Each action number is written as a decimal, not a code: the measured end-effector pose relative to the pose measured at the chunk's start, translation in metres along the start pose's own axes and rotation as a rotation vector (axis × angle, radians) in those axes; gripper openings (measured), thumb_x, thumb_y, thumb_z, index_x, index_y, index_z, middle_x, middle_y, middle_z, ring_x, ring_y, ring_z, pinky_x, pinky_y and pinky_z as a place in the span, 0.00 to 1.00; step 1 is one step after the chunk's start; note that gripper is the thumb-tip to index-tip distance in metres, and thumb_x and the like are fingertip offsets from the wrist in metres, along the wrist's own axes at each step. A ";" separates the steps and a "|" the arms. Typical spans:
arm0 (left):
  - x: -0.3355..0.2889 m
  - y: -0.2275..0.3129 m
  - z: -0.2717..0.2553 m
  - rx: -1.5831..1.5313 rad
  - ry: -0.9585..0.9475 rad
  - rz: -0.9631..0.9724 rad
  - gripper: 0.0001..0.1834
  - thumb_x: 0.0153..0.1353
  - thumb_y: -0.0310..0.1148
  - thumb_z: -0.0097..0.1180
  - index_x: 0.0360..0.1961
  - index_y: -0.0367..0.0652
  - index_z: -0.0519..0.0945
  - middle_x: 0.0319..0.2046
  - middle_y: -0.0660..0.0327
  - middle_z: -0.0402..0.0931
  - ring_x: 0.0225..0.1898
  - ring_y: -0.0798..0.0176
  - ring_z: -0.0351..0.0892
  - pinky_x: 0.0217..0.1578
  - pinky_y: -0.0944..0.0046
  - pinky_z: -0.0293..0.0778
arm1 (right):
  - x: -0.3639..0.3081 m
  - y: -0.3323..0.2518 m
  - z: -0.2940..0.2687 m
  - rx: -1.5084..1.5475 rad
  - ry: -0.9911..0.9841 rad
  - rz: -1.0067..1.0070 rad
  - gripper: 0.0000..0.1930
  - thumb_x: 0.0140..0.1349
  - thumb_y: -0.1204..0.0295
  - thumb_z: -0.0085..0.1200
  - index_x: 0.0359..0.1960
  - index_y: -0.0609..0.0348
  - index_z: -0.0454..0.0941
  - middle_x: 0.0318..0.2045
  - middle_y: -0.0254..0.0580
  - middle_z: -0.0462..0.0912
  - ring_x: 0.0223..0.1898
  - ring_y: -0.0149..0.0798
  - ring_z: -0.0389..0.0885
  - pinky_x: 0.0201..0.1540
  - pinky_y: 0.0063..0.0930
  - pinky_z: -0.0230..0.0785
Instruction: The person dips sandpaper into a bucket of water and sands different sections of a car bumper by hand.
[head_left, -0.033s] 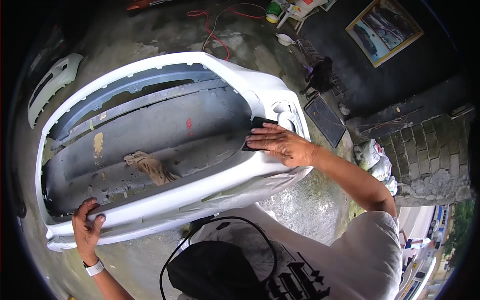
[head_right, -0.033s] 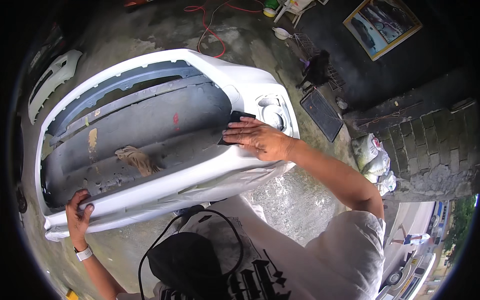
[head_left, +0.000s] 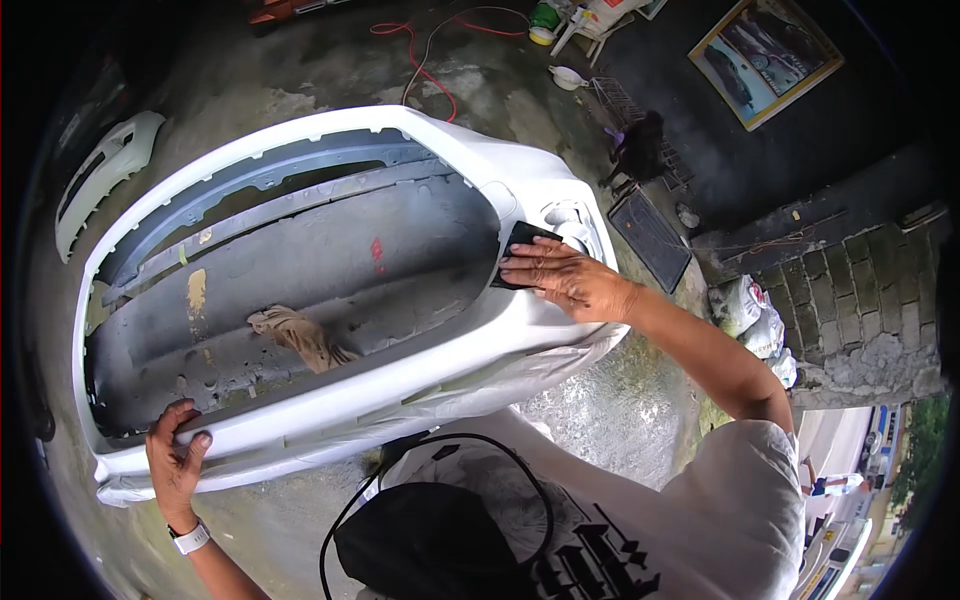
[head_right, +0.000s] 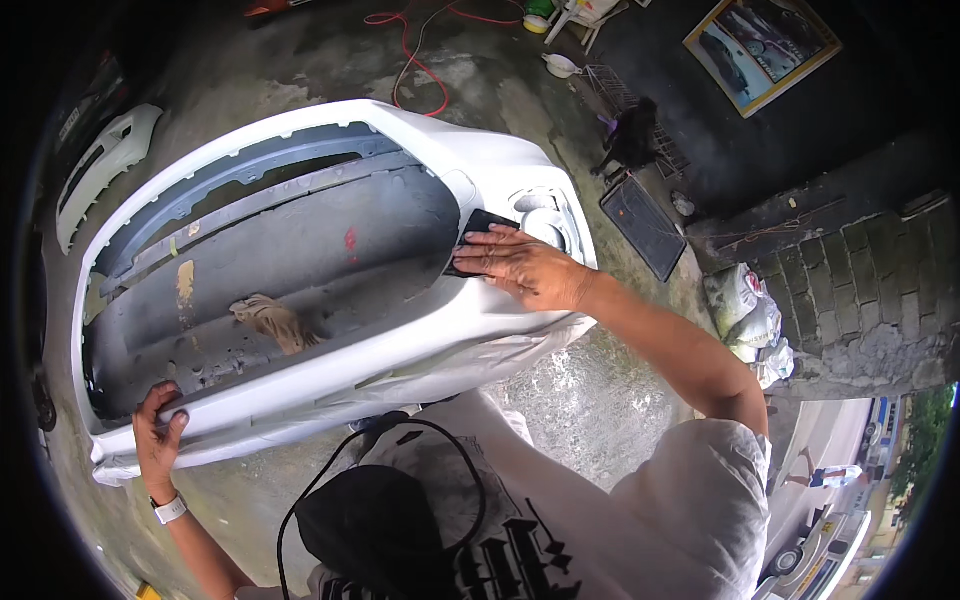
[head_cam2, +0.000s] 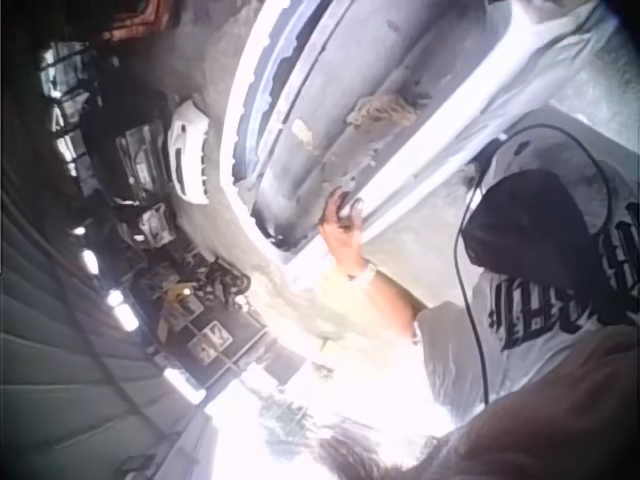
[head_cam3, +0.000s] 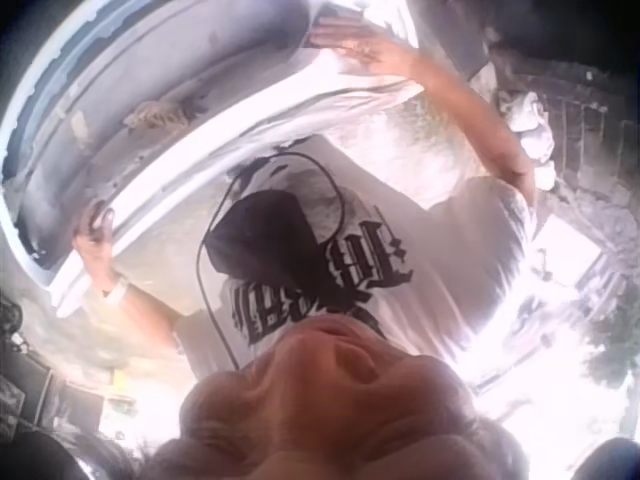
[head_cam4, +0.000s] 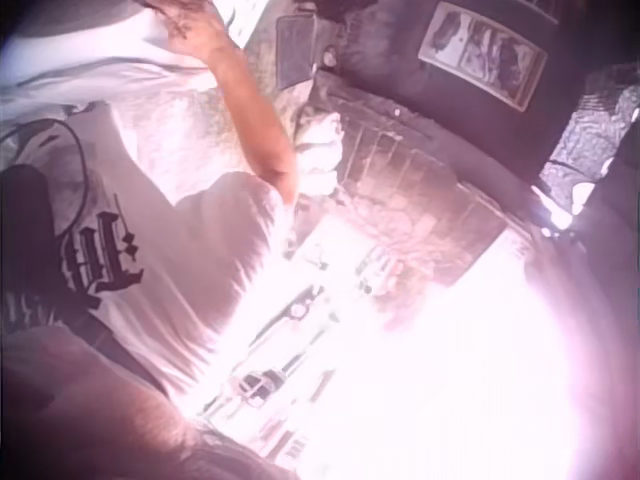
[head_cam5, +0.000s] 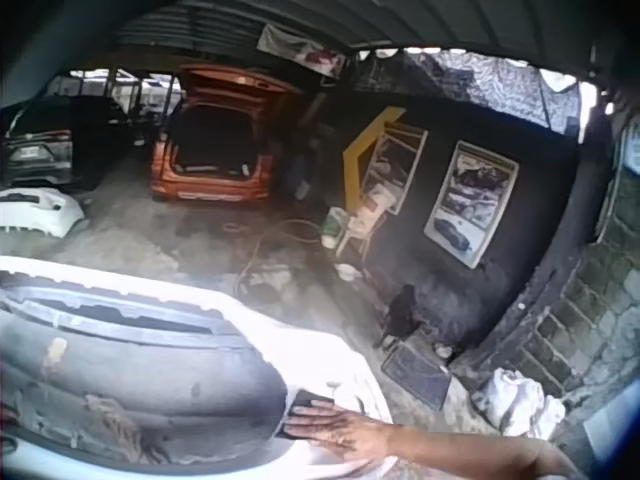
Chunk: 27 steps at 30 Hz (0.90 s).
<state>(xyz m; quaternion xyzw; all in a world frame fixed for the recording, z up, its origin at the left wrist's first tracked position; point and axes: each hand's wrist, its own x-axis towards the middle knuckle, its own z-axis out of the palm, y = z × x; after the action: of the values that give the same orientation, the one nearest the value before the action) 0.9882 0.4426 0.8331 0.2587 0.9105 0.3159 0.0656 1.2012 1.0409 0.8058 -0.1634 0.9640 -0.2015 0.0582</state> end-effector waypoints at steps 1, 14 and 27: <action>0.002 0.003 -0.001 0.006 -0.039 -0.025 0.34 0.57 0.52 0.71 0.54 0.35 0.82 0.42 0.49 0.86 0.47 0.51 0.86 0.53 0.55 0.74 | -0.008 0.009 0.004 0.021 0.057 0.037 0.23 0.76 0.70 0.47 0.72 0.49 0.72 0.73 0.37 0.72 0.78 0.43 0.60 0.82 0.46 0.43; -0.009 0.011 -0.008 0.157 0.048 0.019 0.24 0.54 0.44 0.73 0.44 0.36 0.87 0.43 0.49 0.88 0.47 0.45 0.83 0.54 0.53 0.72 | 0.027 -0.033 -0.007 0.019 -0.014 -0.073 0.23 0.73 0.68 0.52 0.68 0.58 0.75 0.68 0.43 0.77 0.70 0.48 0.73 0.75 0.45 0.59; -0.024 0.012 0.008 0.313 0.366 0.101 0.32 0.46 0.56 0.76 0.44 0.40 0.88 0.43 0.54 0.87 0.47 0.47 0.83 0.55 0.54 0.72 | 0.222 -0.189 0.057 0.272 -0.149 -0.442 0.29 0.70 0.71 0.53 0.71 0.68 0.66 0.57 0.63 0.80 0.57 0.62 0.80 0.61 0.49 0.72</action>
<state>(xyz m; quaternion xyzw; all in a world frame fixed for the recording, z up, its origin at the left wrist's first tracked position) 1.0162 0.4428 0.8332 0.2491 0.9310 0.2156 -0.1571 1.0577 0.7811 0.8201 -0.3749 0.8620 -0.3246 0.1052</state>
